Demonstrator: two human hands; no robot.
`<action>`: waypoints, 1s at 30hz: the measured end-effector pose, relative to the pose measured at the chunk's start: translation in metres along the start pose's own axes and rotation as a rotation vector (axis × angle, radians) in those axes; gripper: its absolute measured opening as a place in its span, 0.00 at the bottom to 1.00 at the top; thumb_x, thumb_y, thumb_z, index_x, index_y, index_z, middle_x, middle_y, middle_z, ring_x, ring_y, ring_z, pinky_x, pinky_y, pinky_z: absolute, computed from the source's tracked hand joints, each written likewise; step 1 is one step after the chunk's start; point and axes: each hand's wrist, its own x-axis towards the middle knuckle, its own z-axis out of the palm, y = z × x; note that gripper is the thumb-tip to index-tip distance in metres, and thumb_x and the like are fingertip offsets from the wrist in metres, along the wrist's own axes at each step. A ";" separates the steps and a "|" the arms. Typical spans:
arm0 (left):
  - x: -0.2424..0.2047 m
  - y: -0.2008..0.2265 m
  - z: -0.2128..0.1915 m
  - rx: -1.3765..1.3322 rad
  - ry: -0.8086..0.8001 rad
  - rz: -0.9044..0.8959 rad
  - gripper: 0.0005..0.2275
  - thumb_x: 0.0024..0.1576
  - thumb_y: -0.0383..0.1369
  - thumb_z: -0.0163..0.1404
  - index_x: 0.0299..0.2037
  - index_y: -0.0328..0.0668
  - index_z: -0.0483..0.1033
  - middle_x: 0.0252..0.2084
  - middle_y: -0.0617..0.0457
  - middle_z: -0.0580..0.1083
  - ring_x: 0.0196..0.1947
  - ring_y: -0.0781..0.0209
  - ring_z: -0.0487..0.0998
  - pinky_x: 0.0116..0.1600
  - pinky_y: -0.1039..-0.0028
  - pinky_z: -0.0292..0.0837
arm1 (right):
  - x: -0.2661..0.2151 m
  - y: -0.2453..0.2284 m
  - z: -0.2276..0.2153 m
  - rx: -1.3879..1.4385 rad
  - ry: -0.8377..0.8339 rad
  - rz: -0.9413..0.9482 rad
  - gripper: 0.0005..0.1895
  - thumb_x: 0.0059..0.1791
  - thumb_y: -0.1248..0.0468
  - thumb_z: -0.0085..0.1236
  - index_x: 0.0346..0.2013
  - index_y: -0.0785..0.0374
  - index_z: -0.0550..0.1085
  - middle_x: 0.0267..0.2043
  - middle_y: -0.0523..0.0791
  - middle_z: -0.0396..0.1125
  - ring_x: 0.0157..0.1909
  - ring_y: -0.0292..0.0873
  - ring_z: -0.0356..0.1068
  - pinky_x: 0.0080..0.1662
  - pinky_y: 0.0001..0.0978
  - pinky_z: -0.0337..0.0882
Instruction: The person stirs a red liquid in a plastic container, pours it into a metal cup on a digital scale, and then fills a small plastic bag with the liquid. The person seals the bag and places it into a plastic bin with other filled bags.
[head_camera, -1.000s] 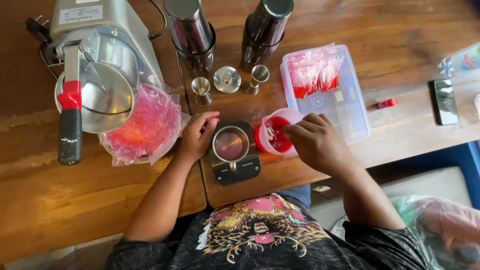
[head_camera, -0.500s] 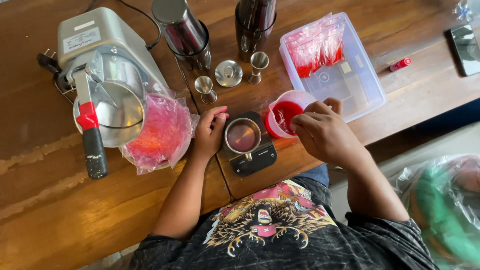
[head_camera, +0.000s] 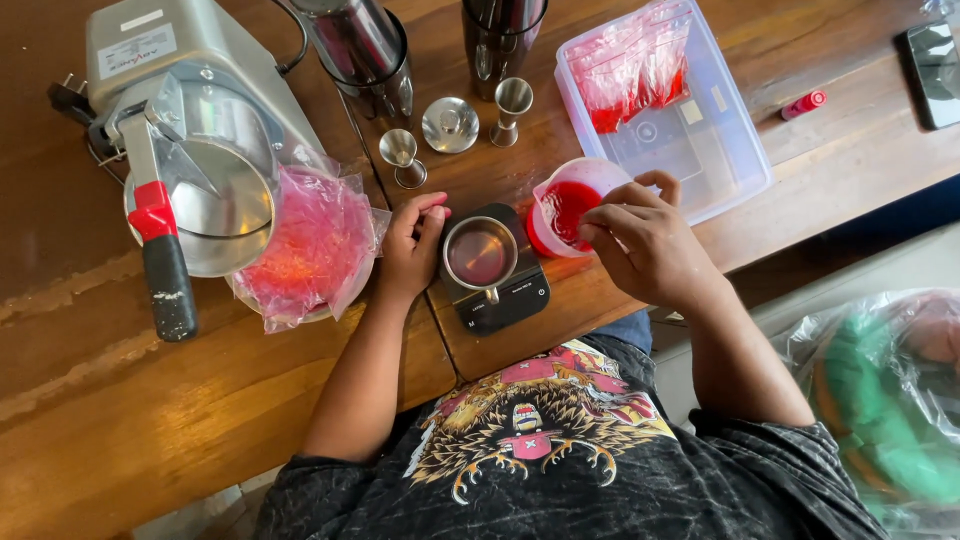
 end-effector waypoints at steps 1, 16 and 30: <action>-0.001 0.000 0.001 0.000 0.000 -0.005 0.12 0.74 0.37 0.54 0.61 0.46 0.86 0.43 0.49 0.86 0.44 0.55 0.83 0.49 0.68 0.80 | -0.005 0.003 0.000 0.003 -0.003 0.002 0.11 0.63 0.62 0.61 0.41 0.61 0.86 0.30 0.46 0.78 0.45 0.51 0.78 0.66 0.66 0.63; 0.000 -0.005 0.003 0.016 0.007 -0.005 0.12 0.74 0.38 0.54 0.61 0.48 0.86 0.43 0.50 0.86 0.43 0.56 0.83 0.49 0.69 0.79 | -0.028 0.026 0.044 -0.045 0.329 -0.119 0.15 0.66 0.60 0.53 0.43 0.66 0.81 0.28 0.47 0.68 0.33 0.51 0.70 0.54 0.59 0.74; 0.001 0.011 -0.002 0.022 -0.006 -0.008 0.12 0.76 0.38 0.53 0.62 0.46 0.86 0.43 0.49 0.86 0.43 0.57 0.82 0.49 0.69 0.78 | -0.027 -0.005 0.028 -0.108 0.306 -0.026 0.13 0.65 0.64 0.52 0.42 0.65 0.82 0.28 0.48 0.70 0.32 0.50 0.70 0.59 0.64 0.69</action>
